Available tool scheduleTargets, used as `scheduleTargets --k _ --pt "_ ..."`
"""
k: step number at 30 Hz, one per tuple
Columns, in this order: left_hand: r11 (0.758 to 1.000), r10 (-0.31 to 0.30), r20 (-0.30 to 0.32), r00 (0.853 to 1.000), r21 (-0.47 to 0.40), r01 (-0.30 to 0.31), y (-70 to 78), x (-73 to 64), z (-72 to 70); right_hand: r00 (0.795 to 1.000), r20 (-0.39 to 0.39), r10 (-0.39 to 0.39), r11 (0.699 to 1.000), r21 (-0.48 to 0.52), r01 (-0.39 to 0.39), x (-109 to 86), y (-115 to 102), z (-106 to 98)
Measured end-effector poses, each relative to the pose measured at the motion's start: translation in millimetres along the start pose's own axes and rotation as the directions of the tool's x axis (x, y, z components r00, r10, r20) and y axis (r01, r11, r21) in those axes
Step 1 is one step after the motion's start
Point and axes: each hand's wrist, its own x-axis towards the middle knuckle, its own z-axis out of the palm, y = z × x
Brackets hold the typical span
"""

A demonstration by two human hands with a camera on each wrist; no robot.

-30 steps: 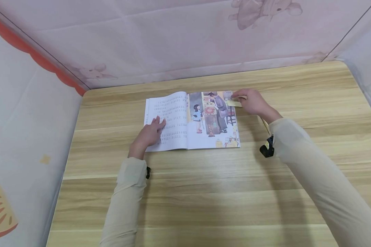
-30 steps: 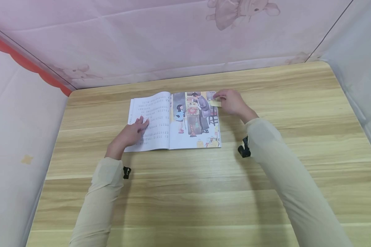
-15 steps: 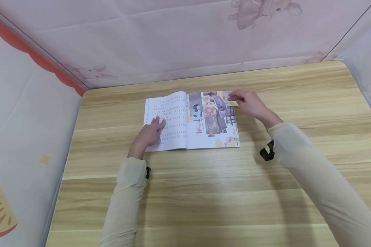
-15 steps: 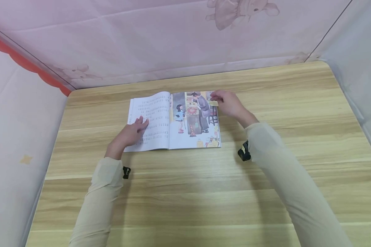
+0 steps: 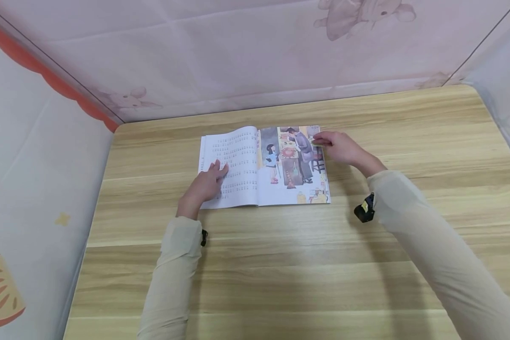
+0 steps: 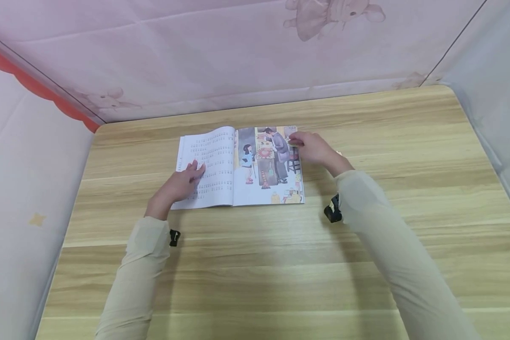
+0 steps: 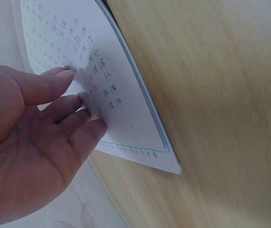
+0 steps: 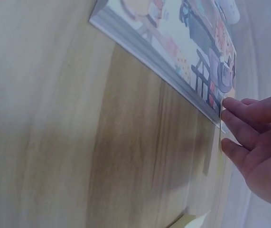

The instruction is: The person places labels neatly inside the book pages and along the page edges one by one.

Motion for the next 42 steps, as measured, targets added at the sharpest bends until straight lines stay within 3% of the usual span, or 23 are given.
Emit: scheduleTargets --k 12,29,42 --pt "1.0 0.007 0.005 1.0 0.008 -0.007 -0.7 -0.3 0.3 0.998 0.04 0.053 0.998 0.03 -0.055 2.4 -2.7 -1.0" --pt "1.0 -0.006 0.014 1.0 -0.027 0.006 1.4 -3.6 -2.1 0.994 0.083 0.077 0.997 -0.037 -0.074 -4.7 3.3 -9.3" --pt "0.997 -0.012 0.008 1.0 -0.081 0.013 0.6 -3.1 -3.1 0.994 0.102 0.031 0.997 -0.073 -0.023 2.3 -8.9 1.3"
